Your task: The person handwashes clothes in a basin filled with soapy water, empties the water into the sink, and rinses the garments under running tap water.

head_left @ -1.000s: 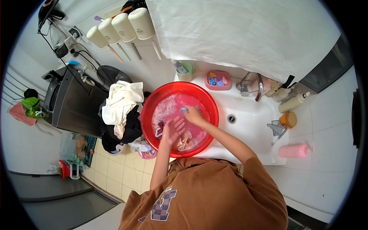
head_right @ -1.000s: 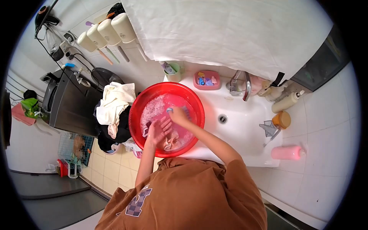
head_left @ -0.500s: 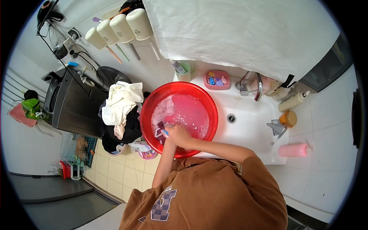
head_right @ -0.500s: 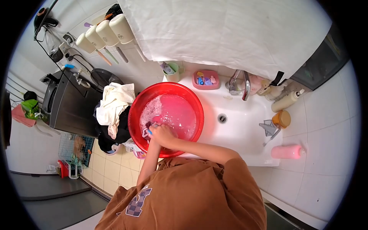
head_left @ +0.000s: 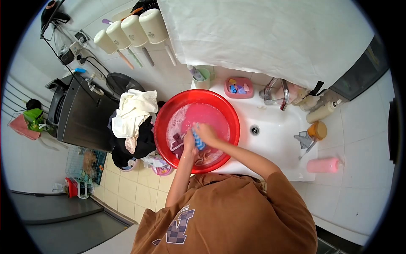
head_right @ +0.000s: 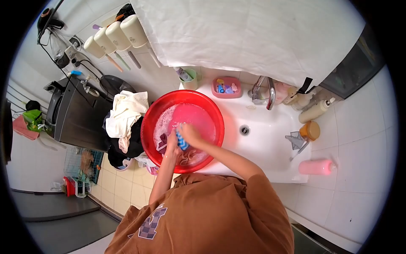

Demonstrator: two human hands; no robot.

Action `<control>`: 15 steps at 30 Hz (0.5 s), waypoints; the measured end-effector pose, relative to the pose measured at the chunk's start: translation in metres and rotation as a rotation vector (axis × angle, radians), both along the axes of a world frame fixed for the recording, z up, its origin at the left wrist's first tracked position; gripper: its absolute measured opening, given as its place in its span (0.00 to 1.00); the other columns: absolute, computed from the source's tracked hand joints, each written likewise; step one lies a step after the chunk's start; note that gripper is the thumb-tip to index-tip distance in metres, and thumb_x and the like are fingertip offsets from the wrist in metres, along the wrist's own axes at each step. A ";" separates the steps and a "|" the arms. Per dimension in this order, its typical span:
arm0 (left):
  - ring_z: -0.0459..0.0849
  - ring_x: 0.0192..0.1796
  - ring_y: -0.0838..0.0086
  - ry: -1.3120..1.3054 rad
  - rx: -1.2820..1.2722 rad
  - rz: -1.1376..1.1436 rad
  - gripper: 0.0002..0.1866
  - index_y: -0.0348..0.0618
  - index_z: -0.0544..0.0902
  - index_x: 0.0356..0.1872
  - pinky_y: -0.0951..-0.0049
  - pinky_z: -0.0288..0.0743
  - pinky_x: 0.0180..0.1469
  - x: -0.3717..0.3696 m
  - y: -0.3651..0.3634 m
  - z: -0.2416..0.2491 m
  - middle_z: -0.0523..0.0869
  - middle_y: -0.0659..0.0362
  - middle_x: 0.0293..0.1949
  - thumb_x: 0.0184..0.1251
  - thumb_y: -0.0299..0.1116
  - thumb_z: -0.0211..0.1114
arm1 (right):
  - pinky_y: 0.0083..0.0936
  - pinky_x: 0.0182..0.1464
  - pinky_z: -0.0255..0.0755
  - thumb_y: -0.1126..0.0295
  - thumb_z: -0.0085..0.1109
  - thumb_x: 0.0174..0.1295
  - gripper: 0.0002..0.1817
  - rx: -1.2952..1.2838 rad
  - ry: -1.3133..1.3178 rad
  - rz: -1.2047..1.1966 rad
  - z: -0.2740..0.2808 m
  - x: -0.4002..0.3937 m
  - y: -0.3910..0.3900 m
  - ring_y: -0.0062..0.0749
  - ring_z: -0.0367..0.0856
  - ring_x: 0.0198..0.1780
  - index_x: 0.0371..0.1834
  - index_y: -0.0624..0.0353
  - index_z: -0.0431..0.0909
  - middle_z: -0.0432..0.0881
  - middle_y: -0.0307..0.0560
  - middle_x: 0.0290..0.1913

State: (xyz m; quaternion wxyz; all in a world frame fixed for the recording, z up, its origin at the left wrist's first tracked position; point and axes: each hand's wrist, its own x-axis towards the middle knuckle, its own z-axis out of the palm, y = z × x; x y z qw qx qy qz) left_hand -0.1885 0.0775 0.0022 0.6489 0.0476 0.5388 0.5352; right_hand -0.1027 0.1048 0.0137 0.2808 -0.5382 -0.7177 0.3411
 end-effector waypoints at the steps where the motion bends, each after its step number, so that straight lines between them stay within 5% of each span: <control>1: 0.76 0.27 0.73 0.002 0.001 0.002 0.16 0.41 0.73 0.32 0.73 0.72 0.31 0.001 -0.001 0.005 0.77 0.59 0.26 0.64 0.42 0.42 | 0.44 0.31 0.68 0.57 0.39 0.59 0.22 -0.040 -0.076 -0.039 -0.006 0.007 0.012 0.56 0.74 0.26 0.23 0.65 0.76 0.73 0.63 0.21; 5: 0.77 0.29 0.73 0.070 0.085 -0.062 0.14 0.39 0.73 0.36 0.73 0.72 0.32 -0.007 -0.001 -0.003 0.77 0.58 0.28 0.64 0.39 0.44 | 0.46 0.35 0.68 0.60 0.37 0.60 0.20 -0.010 -0.234 -0.131 -0.040 0.031 0.028 0.55 0.76 0.30 0.29 0.64 0.76 0.76 0.63 0.25; 6: 0.77 0.30 0.73 0.102 0.150 -0.122 0.12 0.39 0.73 0.36 0.72 0.72 0.32 -0.015 -0.002 -0.014 0.77 0.58 0.29 0.62 0.37 0.47 | 0.47 0.38 0.67 0.63 0.39 0.58 0.16 -0.166 -0.264 -0.164 -0.038 0.034 0.030 0.57 0.74 0.36 0.40 0.64 0.71 0.75 0.63 0.35; 9: 0.75 0.34 0.73 0.187 0.133 -0.106 0.10 0.40 0.72 0.37 0.72 0.69 0.36 -0.017 -0.007 -0.016 0.76 0.58 0.32 0.58 0.33 0.49 | 0.48 0.40 0.67 0.67 0.44 0.54 0.18 -0.027 -0.379 -0.095 -0.038 0.034 0.012 0.61 0.71 0.40 0.47 0.64 0.64 0.69 0.63 0.44; 10: 0.73 0.36 0.73 0.240 0.050 -0.029 0.09 0.40 0.71 0.37 0.72 0.67 0.40 -0.015 -0.009 -0.011 0.75 0.58 0.34 0.56 0.31 0.50 | 0.48 0.40 0.67 0.67 0.44 0.54 0.18 -0.029 -0.378 -0.098 -0.038 0.037 0.006 0.61 0.71 0.40 0.47 0.64 0.64 0.69 0.63 0.44; 12: 0.71 0.38 0.73 0.164 0.108 -0.076 0.10 0.40 0.70 0.38 0.72 0.65 0.42 -0.021 -0.010 -0.024 0.73 0.58 0.35 0.56 0.31 0.49 | 0.48 0.41 0.67 0.70 0.49 0.49 0.21 0.230 -0.492 0.380 -0.035 0.043 -0.003 0.63 0.68 0.43 0.49 0.62 0.61 0.62 0.61 0.47; 15: 0.70 0.42 0.71 0.075 0.127 -0.130 0.13 0.38 0.69 0.42 0.70 0.64 0.47 -0.027 -0.010 -0.033 0.73 0.57 0.38 0.56 0.31 0.49 | 0.44 0.41 0.68 0.73 0.47 0.49 0.18 0.076 -0.538 0.236 -0.033 0.043 0.004 0.59 0.71 0.42 0.46 0.61 0.65 0.67 0.60 0.46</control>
